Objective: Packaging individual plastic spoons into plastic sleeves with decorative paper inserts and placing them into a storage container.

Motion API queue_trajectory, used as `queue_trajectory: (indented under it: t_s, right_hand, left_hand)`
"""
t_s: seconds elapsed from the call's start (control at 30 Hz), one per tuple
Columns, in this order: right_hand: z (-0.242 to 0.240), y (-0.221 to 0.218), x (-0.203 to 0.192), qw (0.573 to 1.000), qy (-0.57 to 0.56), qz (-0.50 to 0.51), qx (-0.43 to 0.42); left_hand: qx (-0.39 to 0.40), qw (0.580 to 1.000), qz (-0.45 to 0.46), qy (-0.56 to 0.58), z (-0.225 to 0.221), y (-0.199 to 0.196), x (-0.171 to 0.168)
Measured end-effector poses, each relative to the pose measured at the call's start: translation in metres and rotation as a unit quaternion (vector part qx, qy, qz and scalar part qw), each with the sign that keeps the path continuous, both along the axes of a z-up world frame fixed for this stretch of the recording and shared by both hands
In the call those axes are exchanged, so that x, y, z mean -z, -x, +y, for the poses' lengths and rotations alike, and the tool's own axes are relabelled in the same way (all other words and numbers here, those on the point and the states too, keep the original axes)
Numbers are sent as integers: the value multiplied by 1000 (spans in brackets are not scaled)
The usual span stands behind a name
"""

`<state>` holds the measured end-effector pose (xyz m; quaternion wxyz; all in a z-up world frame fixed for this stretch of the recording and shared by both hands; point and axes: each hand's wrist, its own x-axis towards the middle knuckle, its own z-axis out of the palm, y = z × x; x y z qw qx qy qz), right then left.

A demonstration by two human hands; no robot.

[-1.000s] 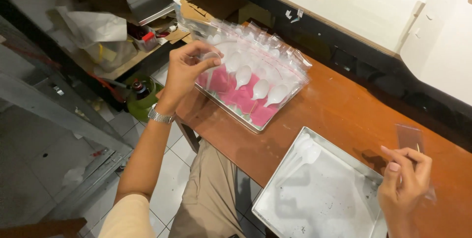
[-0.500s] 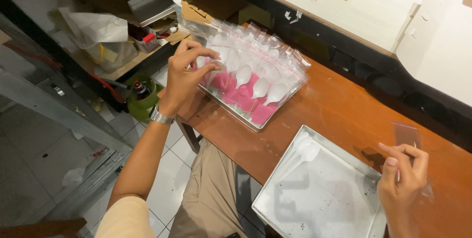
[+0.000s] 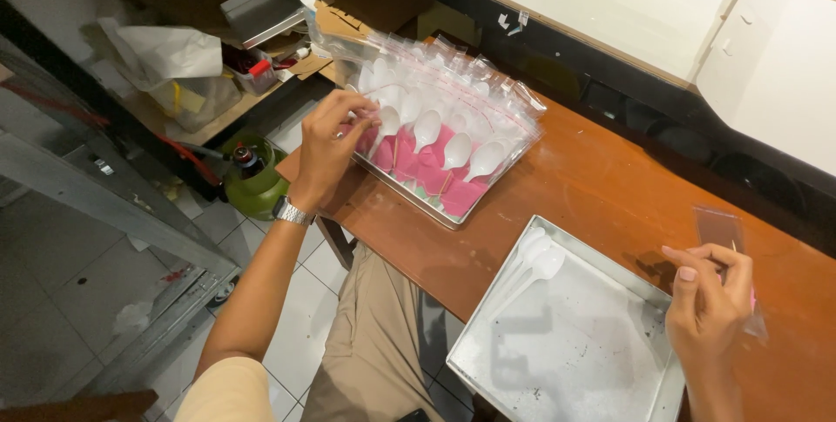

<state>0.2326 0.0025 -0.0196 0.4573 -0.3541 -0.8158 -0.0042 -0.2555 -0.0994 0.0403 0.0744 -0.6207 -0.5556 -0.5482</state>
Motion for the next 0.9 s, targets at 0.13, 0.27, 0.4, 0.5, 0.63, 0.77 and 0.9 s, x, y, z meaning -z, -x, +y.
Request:
queue_trajectory:
  t_s: [0.13, 0.27, 0.4, 0.5, 0.63, 0.77, 0.9]
  right_hand:
    - [0, 1, -3, 1000, -3, -8, -1]
    - [0, 0, -2, 1000, 6, -8, -8]
    - [0, 0, -2, 1000, 5, -5, 6]
    - [3, -1, -3, 1000, 7, 3, -8]
    - [-1, -2, -6, 1000, 23, -1, 4]
    - [-3, 1, -14, 1000, 15, -5, -5]
    - [-1, -4, -12, 1000, 23, 7, -9]
  left_hand:
    - [-49, 999, -10, 0, 4, 3, 13]
    - [-112, 992, -41, -33, 1, -10, 19]
    - [-126, 991, 35, -15, 1, -18, 34]
    - [-157, 984, 86, -6, 8, -15, 48]
    - [-168, 981, 92, -1, 13, -18, 42]
    - [-158, 986, 48, 23, 12, -22, 43]
    - [-142, 985, -75, 58, 13, -24, 49]
